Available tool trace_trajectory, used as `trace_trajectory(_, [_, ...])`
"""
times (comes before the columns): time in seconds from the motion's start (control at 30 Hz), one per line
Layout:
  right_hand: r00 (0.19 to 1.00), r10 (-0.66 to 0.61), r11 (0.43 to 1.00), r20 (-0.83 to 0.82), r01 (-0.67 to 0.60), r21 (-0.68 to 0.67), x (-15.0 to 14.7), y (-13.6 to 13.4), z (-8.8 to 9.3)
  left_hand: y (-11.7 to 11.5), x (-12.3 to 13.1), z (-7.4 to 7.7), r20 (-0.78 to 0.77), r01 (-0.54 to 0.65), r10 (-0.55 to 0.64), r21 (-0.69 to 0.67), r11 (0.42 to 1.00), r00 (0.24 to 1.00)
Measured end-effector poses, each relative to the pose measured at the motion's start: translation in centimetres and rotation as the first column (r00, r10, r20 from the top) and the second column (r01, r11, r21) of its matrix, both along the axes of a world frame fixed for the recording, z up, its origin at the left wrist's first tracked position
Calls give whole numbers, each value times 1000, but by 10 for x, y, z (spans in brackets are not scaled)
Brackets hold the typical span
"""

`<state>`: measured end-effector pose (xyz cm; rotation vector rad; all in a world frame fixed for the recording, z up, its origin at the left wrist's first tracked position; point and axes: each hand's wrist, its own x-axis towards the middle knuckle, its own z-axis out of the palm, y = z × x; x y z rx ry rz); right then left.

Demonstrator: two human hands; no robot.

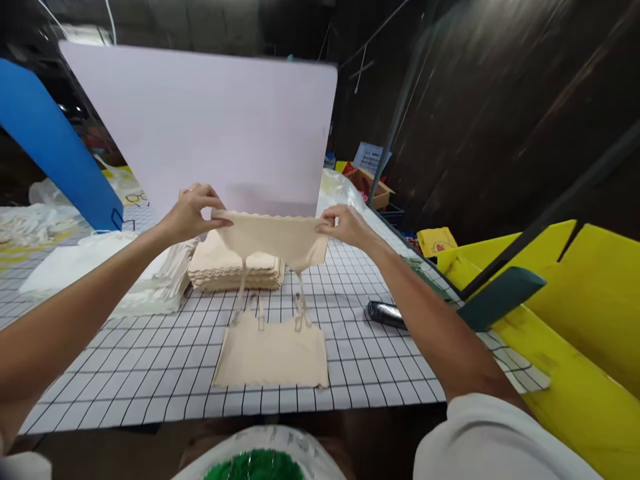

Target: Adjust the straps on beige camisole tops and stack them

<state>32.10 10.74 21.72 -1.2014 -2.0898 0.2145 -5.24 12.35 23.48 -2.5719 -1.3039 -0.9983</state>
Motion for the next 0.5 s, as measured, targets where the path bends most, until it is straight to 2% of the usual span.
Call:
trace_trajectory(0.03, [1000, 3, 998, -16, -2, 58, -1, -6, -9, -6, 0, -10, 10, 21, -22, 34, 999, 1000])
trace_trajectory(0.1, [999, 29, 994, -35, -25, 105, -3, -24, -36, -23, -3, -41, 31, 73, -73, -2, 997, 997])
trace_trajectory(0.23, [996, 88, 995, 4, -88, -45, -4, -76, -117, -74, -9, -137, 5, 152, -154, -196, 969, 988])
trace_trajectory(0.3, [990, 136, 985, 24, -133, -108, -6, -103, -156, -100, -10, -183, -29, 164, -174, -220, 962, 984])
trace_trajectory(0.33, [987, 155, 981, 40, -149, -122, -6, -114, -171, -112, -11, -201, -40, 162, -175, -225, 961, 984])
trace_trajectory(0.4, [985, 160, 981, 64, -152, -118, -7, -134, -192, -130, -12, -226, -33, 176, -186, -198, 964, 982])
trace_trajectory(0.5, [990, 130, 988, 54, -125, -91, -7, -156, -202, -151, -15, -241, -18, 218, -224, -150, 964, 975])
